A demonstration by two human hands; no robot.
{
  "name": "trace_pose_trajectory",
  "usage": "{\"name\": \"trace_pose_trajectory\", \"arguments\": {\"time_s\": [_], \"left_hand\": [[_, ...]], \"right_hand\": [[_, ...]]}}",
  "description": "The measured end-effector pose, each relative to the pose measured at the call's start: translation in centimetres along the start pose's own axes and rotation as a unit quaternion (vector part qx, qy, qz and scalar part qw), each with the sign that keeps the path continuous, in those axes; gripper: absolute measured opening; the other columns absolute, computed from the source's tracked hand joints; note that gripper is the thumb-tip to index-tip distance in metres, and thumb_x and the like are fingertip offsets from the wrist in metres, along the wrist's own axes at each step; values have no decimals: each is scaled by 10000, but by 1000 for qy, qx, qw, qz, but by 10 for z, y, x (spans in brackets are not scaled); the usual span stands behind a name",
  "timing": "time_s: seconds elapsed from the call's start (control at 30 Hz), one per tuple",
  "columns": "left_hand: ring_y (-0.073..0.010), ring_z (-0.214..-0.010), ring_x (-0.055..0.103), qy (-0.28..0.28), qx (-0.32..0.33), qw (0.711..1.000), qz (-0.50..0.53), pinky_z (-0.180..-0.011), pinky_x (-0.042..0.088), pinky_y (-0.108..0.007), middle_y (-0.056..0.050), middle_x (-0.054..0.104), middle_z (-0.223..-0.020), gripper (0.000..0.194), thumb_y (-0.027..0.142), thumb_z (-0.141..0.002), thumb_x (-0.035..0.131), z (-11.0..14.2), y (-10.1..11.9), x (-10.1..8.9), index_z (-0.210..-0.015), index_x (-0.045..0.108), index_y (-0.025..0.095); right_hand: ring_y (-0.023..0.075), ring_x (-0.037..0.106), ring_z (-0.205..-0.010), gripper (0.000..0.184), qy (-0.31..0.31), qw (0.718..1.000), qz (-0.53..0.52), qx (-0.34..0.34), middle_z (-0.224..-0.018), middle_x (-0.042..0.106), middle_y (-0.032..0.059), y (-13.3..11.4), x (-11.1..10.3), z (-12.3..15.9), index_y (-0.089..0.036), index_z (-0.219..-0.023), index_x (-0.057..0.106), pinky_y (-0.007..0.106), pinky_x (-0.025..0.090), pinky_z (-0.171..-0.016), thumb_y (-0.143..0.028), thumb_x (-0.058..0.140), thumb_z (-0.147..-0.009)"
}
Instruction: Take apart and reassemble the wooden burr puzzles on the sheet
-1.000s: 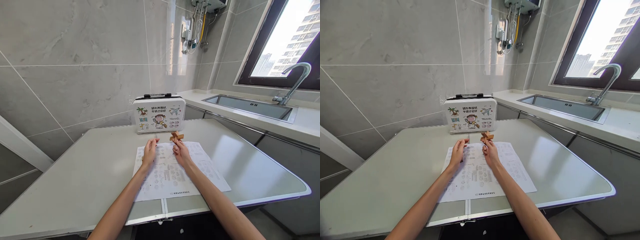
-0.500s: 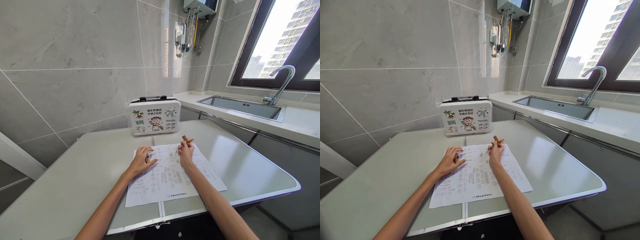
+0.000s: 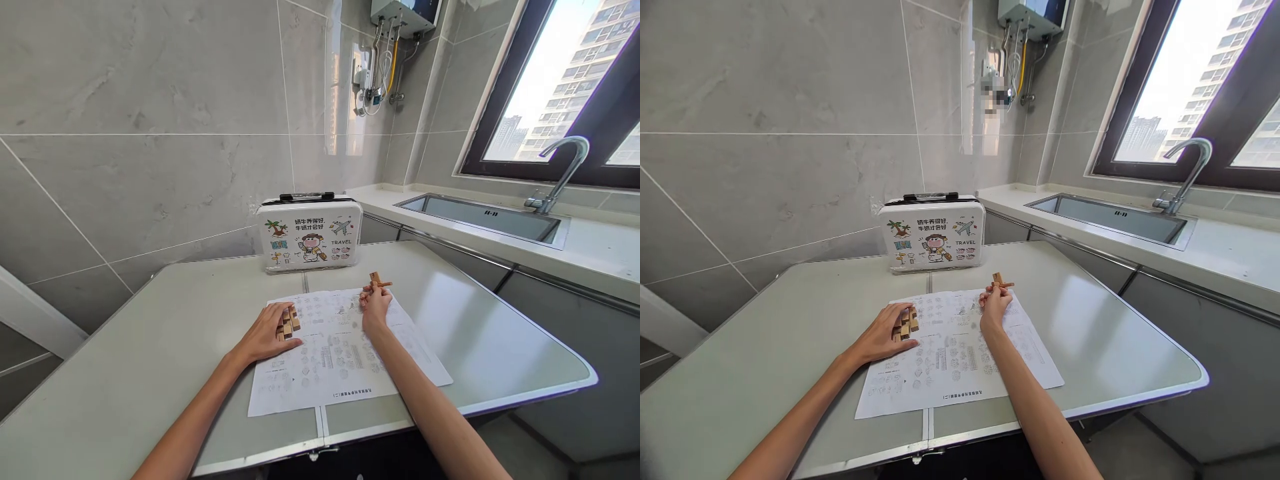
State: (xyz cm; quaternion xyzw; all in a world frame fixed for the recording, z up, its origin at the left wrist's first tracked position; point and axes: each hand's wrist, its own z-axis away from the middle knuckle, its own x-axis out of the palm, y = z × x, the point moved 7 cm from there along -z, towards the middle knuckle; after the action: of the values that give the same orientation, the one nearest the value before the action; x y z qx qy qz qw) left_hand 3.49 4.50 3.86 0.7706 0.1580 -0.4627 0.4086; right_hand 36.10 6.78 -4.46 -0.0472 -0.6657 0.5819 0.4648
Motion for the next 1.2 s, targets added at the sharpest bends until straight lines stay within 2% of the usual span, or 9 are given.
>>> {"name": "trace_pose_trajectory", "arguments": {"time_s": [0.27, 0.47, 0.57, 0.6, 0.7, 0.8, 0.87, 1.03, 1.2], "left_hand": [[-362, -1249, 608, 7, -22, 1000, -17, -1015, 525, -475, -139, 633, -1377, 829, 618, -790, 809, -1, -11, 1, -1478, 521, 256], [-366, -1283, 585, -6, -12, 1000, -25, -1064, 499, -480, -137, 623, -1393, 839, 669, -719, 848, 2, -19, -10, -1387, 575, 240], [-359, -1295, 569, -13, 10, 999, -42, -1099, 472, -484, -125, 631, -1372, 750, 680, -717, 847, 3, -26, -14, -1288, 633, 242], [-358, -1302, 561, -15, 14, 999, -49, -1107, 464, -483, -121, 633, -1362, 714, 682, -725, 842, 4, -28, -15, -1252, 647, 241], [-344, -1281, 563, -7, 13, 998, -63, -1090, 470, -468, -115, 632, -1333, 671, 678, -745, 833, 8, -31, -19, -1218, 652, 237], [-315, -1184, 603, 0, 8, 998, -60, -1005, 510, -432, -101, 639, -1275, 663, 672, -763, 823, 11, -25, -22, -1238, 645, 245], [-302, -1113, 623, 2, 5, 998, -57, -944, 525, -412, -90, 648, -1220, 650, 674, -765, 820, 12, -19, -22, -1228, 650, 250], [-271, -1000, 636, 4, 12, 999, -47, -875, 523, -382, -75, 663, -1131, 570, 638, -791, 816, 9, -7, -14, -1175, 653, 249], [-260, -946, 623, 6, 9, 999, -46, -864, 510, -384, -65, 662, -1058, 572, 639, -794, 814, 6, 0, -7, -1151, 632, 230]], "right_hand": [[75, 447, -455, 350, -42, 998, 48, -11, -861, 590, -58, -5, 15, 23, -295, -922, 269, 225, 354, -401, -353, 612, -884], [83, 386, -446, 277, -193, 975, 108, -4, -742, 582, -71, -5, 48, 54, -280, -950, 399, 231, 271, -424, -296, 649, -830], [104, 446, -479, 229, -279, 949, 144, -7, -719, 602, -55, -4, 63, 74, -257, -906, 510, 245, 322, -463, -319, 713, -818], [115, 476, -510, 193, -312, 936, 163, -20, -725, 615, -42, -5, 67, 82, -246, -891, 557, 258, 361, -497, -316, 724, -824], [147, 548, -627, 43, -433, 827, 312, -178, -805, 658, -6, -11, 83, 114, -244, -945, 639, 289, 445, -629, -278, 639, -918], [165, 603, -725, 165, -501, 714, 408, -270, -970, 685, 27, -6, 88, 141, -253, -1106, 659, 310, 479, -708, -237, 628, -944], [184, 636, -817, 301, -516, 661, 454, -301, -1124, 673, 65, -1, 90, 152, -247, -1263, 627, 323, 502, -743, -229, 628, -963], [232, 670, -986, 440, -519, 608, 506, -324, -1242, 625, 105, 10, 94, 158, -239, -1433, 535, 346, 543, -803, -254, 633, -1004], [239, 669, -985, 388, -503, 604, 517, -340, -1193, 627, 92, 13, 94, 156, -242, -1377, 550, 345, 544, -794, -234, 638, -999]]}}
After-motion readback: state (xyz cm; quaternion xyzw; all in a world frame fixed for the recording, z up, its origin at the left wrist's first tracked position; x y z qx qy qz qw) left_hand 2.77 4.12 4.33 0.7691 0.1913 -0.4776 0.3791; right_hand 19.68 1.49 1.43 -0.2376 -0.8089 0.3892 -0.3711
